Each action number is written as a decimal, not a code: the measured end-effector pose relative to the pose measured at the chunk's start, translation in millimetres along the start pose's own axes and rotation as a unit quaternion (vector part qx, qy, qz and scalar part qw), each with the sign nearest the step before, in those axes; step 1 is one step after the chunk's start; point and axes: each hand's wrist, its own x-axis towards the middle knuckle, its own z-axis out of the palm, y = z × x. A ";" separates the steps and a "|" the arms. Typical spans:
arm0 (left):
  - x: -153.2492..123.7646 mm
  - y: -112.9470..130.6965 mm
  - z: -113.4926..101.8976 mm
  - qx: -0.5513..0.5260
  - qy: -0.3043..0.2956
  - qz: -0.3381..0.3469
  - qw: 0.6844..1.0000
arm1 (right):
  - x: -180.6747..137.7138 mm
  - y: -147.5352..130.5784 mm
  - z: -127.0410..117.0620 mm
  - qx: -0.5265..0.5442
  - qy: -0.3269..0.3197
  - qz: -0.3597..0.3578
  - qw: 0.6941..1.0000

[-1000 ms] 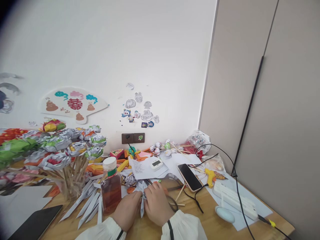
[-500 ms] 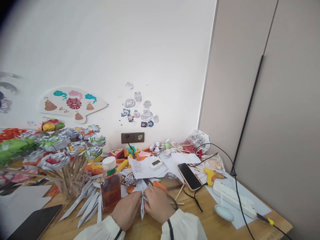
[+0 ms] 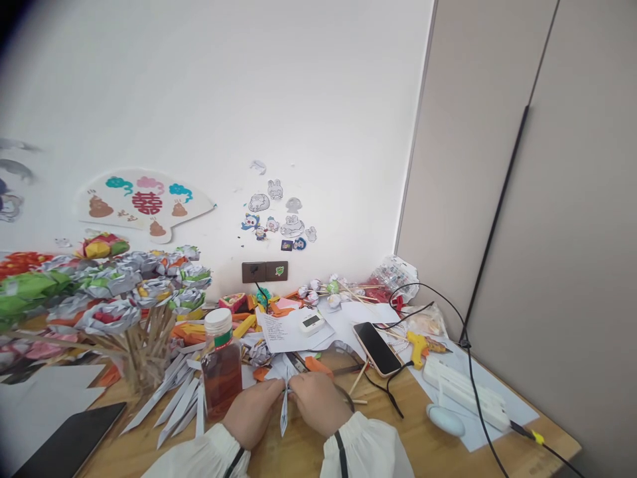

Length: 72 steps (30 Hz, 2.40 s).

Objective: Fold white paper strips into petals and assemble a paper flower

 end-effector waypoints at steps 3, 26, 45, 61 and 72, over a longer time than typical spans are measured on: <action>0.0 1.1 -0.9 0.002 0.003 0.001 1.000 | 0.4 -1.4 -1.9 0.005 0.010 0.004 1.000; 2.2 -5.7 -2.2 -0.036 0.004 -0.040 0.999 | -0.9 22.7 -9.4 0.005 0.014 -0.001 1.000; 2.9 -6.6 -2.7 -0.207 0.070 -0.057 0.974 | -1.2 18.5 -22.8 0.174 0.097 0.092 0.976; 9.1 -0.7 4.4 -0.441 0.097 -0.077 0.889 | 2.2 10.6 -2.6 0.400 0.077 0.158 0.899; 11.2 -0.9 13.0 -0.541 0.067 -0.105 0.832 | 6.7 8.7 -1.3 0.290 0.109 0.107 0.945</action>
